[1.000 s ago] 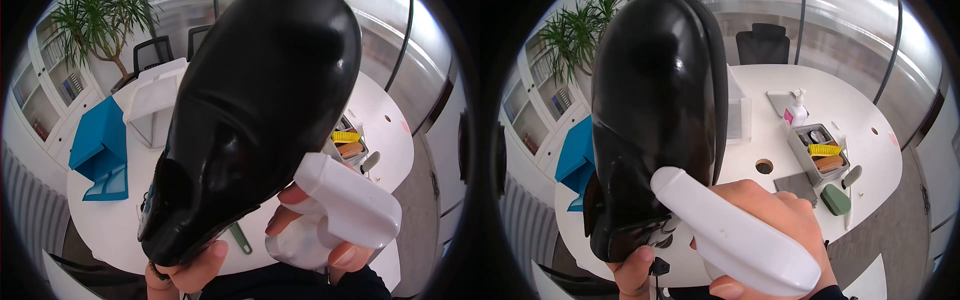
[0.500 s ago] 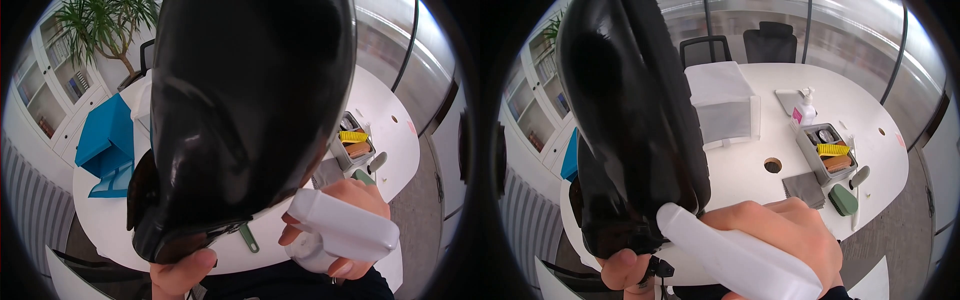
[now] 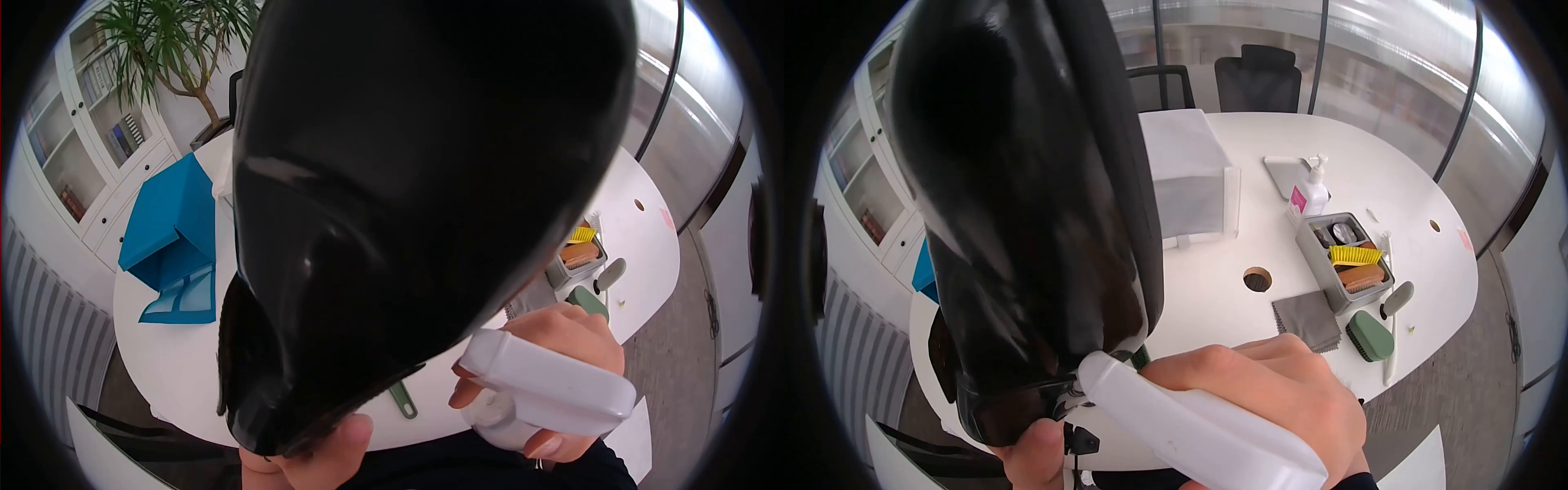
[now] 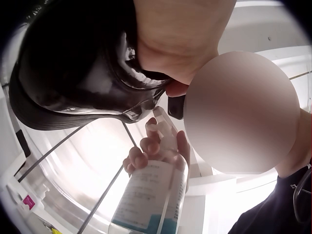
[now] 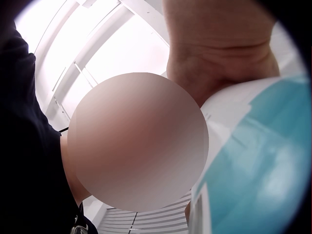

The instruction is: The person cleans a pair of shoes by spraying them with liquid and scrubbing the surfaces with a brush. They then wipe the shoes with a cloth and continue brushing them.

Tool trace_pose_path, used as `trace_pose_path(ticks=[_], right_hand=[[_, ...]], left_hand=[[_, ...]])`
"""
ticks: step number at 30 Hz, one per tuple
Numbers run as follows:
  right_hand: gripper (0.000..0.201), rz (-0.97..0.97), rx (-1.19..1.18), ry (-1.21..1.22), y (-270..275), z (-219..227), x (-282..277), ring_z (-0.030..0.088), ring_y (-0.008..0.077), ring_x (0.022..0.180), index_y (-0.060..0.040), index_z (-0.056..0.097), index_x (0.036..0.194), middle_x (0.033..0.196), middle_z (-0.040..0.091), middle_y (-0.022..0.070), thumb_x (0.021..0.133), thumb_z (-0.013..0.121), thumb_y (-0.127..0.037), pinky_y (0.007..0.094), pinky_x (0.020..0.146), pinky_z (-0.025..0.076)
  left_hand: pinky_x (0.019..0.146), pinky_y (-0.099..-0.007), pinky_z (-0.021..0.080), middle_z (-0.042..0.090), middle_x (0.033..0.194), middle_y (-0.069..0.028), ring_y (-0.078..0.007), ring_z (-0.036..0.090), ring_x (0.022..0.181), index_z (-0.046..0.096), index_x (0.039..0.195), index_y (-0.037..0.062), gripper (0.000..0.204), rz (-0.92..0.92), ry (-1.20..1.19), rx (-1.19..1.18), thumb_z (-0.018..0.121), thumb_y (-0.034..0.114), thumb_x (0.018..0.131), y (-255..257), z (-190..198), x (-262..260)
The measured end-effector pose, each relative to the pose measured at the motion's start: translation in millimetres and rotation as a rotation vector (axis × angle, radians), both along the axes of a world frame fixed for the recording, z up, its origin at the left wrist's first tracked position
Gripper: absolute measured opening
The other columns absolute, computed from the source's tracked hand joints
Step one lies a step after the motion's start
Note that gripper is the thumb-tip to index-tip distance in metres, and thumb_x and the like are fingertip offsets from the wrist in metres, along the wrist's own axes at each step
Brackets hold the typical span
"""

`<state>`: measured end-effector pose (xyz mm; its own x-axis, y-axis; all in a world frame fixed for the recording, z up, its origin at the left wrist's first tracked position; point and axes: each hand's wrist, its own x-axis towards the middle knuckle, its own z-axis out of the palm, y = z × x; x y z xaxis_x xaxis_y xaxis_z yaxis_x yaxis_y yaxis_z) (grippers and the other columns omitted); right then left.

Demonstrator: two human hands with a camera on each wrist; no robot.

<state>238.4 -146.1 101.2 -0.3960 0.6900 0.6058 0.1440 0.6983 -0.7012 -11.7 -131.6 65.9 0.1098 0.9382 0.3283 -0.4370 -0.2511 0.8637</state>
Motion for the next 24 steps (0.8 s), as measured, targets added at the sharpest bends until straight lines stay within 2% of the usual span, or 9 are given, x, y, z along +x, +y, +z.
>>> trace_pose_path(ticks=[3, 9, 12, 14, 24], right_hand=[[0.062, 0.025, 0.063, -0.029, 1.4, 0.1, -0.3, 0.076, 0.0298, 0.081, 0.0059, 0.055, 0.118, 0.096, 0.074, 0.0219, 0.087, 0.073, -0.046, 0.0395, 0.075, 0.062], [0.061, -0.006, -0.019, 0.087, -4.6, -1.2, -5.4, 0.076, 0.0309, 0.082, 0.0059, 0.056, 0.115, 0.094, 0.074, 0.0207, 0.088, 0.072, -0.046, 0.0393, 0.073, 0.062], [0.066, -0.036, -0.029, 0.015, -7.4, -2.3, -7.6, 0.077, 0.0329, 0.083, 0.0068, 0.055, 0.121, 0.098, 0.073, 0.0222, 0.087, 0.073, -0.046, 0.0413, 0.076, 0.062], [0.073, -0.043, -0.216, 0.54, -11.3, -15.0, -21.1, 0.076, 0.0374, 0.087, 0.0077, 0.053, 0.13, 0.106, 0.071, 0.0253, 0.083, 0.078, -0.043, 0.0442, 0.081, 0.061], [0.077, 0.101, -0.234, 0.517, -8.5, -20.6, -3.9, 0.075, 0.0397, 0.09, 0.0078, 0.051, 0.134, 0.11, 0.069, 0.0268, 0.081, 0.08, -0.041, 0.0464, 0.084, 0.06]], left_hand=[[0.102, -0.0355, 0.048, 0.068, 0.122, -0.0131, -0.0263, 0.064, 0.115, 0.06, 0.127, -0.0007, 0.057, -0.023, 0.0, 0.013, 0.078, 0.008, 0.073, 8.6, 1.6, -10.2], [0.103, -0.0353, 0.048, 0.067, 0.125, -0.0136, -0.0267, 0.063, 0.117, 0.058, 0.131, -0.0007, 0.061, -0.062, 0.01, 0.034, 0.076, 0.008, 0.074, 8.0, -1.9, -15.7], [0.104, -0.0353, 0.047, 0.066, 0.126, -0.0139, -0.0269, 0.063, 0.118, 0.056, 0.133, -0.0008, 0.063, -0.085, 0.02, 0.043, 0.075, 0.009, 0.074, 6.7, -3.2, -14.0], [0.105, -0.0352, 0.047, 0.066, 0.127, -0.0141, -0.027, 0.063, 0.119, 0.056, 0.134, -0.0008, 0.064, -0.105, 0.03, 0.045, 0.074, 0.009, 0.074, 6.0, -4.0, -12.4], [0.107, -0.035, 0.047, 0.064, 0.13, -0.015, -0.0277, 0.061, 0.122, 0.051, 0.141, -0.0008, 0.07, -0.178, 0.062, 0.068, 0.071, 0.009, 0.074, 0.5, -15.2, -27.1]])
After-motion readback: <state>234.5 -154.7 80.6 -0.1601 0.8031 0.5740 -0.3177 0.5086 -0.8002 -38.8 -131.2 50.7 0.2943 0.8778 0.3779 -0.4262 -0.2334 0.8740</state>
